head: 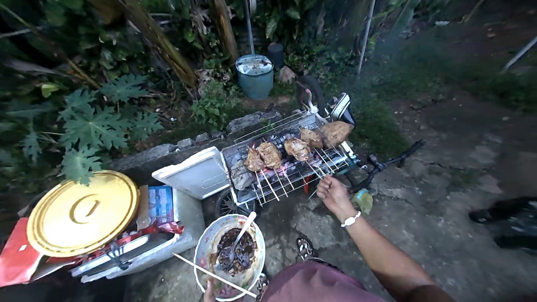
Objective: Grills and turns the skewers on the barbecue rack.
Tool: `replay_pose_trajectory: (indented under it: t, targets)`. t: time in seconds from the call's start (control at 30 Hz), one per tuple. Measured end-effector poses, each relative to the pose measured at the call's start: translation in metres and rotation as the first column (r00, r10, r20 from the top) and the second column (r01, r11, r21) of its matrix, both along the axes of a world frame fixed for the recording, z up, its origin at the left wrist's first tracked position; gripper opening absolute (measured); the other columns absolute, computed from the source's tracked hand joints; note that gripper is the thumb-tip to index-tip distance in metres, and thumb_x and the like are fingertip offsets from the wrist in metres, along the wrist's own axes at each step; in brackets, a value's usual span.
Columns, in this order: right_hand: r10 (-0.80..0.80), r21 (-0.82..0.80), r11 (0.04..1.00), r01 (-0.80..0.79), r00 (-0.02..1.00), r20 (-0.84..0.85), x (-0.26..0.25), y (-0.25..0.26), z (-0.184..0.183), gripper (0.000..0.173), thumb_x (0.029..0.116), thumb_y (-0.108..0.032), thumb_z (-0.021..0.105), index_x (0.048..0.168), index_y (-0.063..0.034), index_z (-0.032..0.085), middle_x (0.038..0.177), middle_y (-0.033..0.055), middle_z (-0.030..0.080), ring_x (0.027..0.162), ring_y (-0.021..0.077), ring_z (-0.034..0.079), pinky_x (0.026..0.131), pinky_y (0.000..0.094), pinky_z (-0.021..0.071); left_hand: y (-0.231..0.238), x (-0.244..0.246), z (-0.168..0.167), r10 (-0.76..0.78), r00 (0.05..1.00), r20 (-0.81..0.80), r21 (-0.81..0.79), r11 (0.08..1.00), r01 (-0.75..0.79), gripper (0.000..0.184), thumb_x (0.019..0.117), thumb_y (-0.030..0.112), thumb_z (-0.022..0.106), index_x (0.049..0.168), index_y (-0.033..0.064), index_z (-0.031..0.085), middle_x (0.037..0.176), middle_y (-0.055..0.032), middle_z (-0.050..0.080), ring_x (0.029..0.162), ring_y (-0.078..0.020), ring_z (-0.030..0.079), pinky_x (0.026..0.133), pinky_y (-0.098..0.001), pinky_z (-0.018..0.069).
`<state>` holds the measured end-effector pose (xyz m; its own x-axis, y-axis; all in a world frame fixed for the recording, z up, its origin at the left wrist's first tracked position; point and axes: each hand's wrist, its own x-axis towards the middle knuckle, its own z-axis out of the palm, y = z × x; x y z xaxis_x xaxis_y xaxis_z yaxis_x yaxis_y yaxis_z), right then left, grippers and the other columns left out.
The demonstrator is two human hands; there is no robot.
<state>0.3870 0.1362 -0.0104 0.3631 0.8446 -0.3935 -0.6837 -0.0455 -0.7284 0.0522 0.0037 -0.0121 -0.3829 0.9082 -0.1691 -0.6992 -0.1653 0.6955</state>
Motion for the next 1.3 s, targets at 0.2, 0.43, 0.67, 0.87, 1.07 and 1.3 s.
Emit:
replay_pose_trajectory:
  t: [0.2, 0.43, 0.67, 0.87, 1.07, 1.3]
  targets:
    - [-0.015, -0.002, 1.0, 0.014, 0.983, -0.182, -0.01, -0.002, -0.005, 0.05, 0.1126, -0.026, 0.021, 0.068, -0.0196, 0.042, 0.049, -0.0088, 0.04, 0.039, 0.0031, 0.037, 0.04, 0.0169, 0.0321, 0.0, 0.006, 0.014, 0.033, 0.999, -0.008, -0.056, 0.998, -0.034, 0.054, 0.107, 0.027, 0.025, 0.076, 0.0263, 0.069, 0.07, 0.0084, 0.074, 0.063, -0.0015, 0.071, 0.058, -0.0222, 0.0605]
    - [-0.01, 0.008, 1.0, 0.012, 0.982, -0.189, -0.008, -0.001, -0.01, 0.049, 0.1128, -0.025, 0.021, 0.069, -0.0194, 0.042, 0.05, -0.009, 0.04, 0.039, 0.0028, 0.036, 0.04, 0.0168, 0.0321, -0.001, 0.009, 0.01, 0.06, 0.998, -0.008, -0.054, 0.997, -0.06, 0.048, 0.1066, 0.024, 0.026, 0.08, 0.0255, 0.066, 0.074, 0.0096, 0.073, 0.071, -0.0015, 0.072, 0.064, -0.0242, 0.0615]
    - [-0.012, 0.012, 1.0, 0.016, 0.962, -0.272, -0.009, 0.001, -0.013, 0.051, 0.1127, -0.027, 0.02, 0.068, -0.0197, 0.042, 0.049, -0.0084, 0.04, 0.039, 0.0031, 0.037, 0.039, 0.0172, 0.0324, 0.001, 0.003, 0.007, 0.045, 0.999, 0.0, -0.007, 0.999, -0.045, 0.051, 0.1068, 0.025, 0.025, 0.086, 0.0247, 0.071, 0.083, 0.0072, 0.077, 0.077, -0.0042, 0.074, 0.067, -0.0276, 0.0633]
    - [-0.023, -0.104, 0.995, -0.002, 0.97, -0.241, -0.009, 0.002, -0.018, 0.047, 0.1129, -0.03, 0.024, 0.071, -0.0186, 0.042, 0.049, -0.0085, 0.039, 0.038, 0.0032, 0.035, 0.038, 0.0174, 0.0313, 0.0, -0.004, -0.002, 0.041, 0.998, -0.043, -0.027, 0.999, -0.042, 0.053, 0.1073, 0.025, 0.022, 0.087, 0.0263, 0.071, 0.083, 0.0085, 0.077, 0.077, -0.0026, 0.074, 0.066, -0.026, 0.063]
    - [0.08, -0.335, 0.933, 0.132, 0.831, 0.55, -0.01, -0.02, -0.012, 0.038, 0.114, -0.034, 0.03, 0.123, -0.0024, 0.049, 0.07, 0.0023, 0.06, 0.048, 0.0072, 0.049, 0.044, 0.0228, 0.0406, 0.001, 0.0, 0.004, 0.059, 0.998, -0.007, -0.056, 0.997, -0.06, 0.052, 0.107, 0.026, 0.024, 0.084, 0.0256, 0.07, 0.081, 0.0072, 0.077, 0.074, -0.0042, 0.074, 0.063, -0.027, 0.0632]
    - [0.052, -0.05, 0.998, 0.026, -0.082, 0.995, -0.018, -0.048, 0.007, 0.036, 0.1, -0.022, 0.058, 0.108, 0.0112, 0.067, 0.106, 0.0318, 0.067, 0.102, 0.0501, 0.066, 0.088, 0.061, 0.053, 0.001, 0.002, 0.01, 0.032, 0.998, 0.056, -0.076, 0.997, -0.028, 0.055, 0.1072, 0.031, 0.024, 0.082, 0.0229, 0.072, 0.076, 0.0031, 0.076, 0.068, -0.0075, 0.073, 0.061, -0.0289, 0.0625]
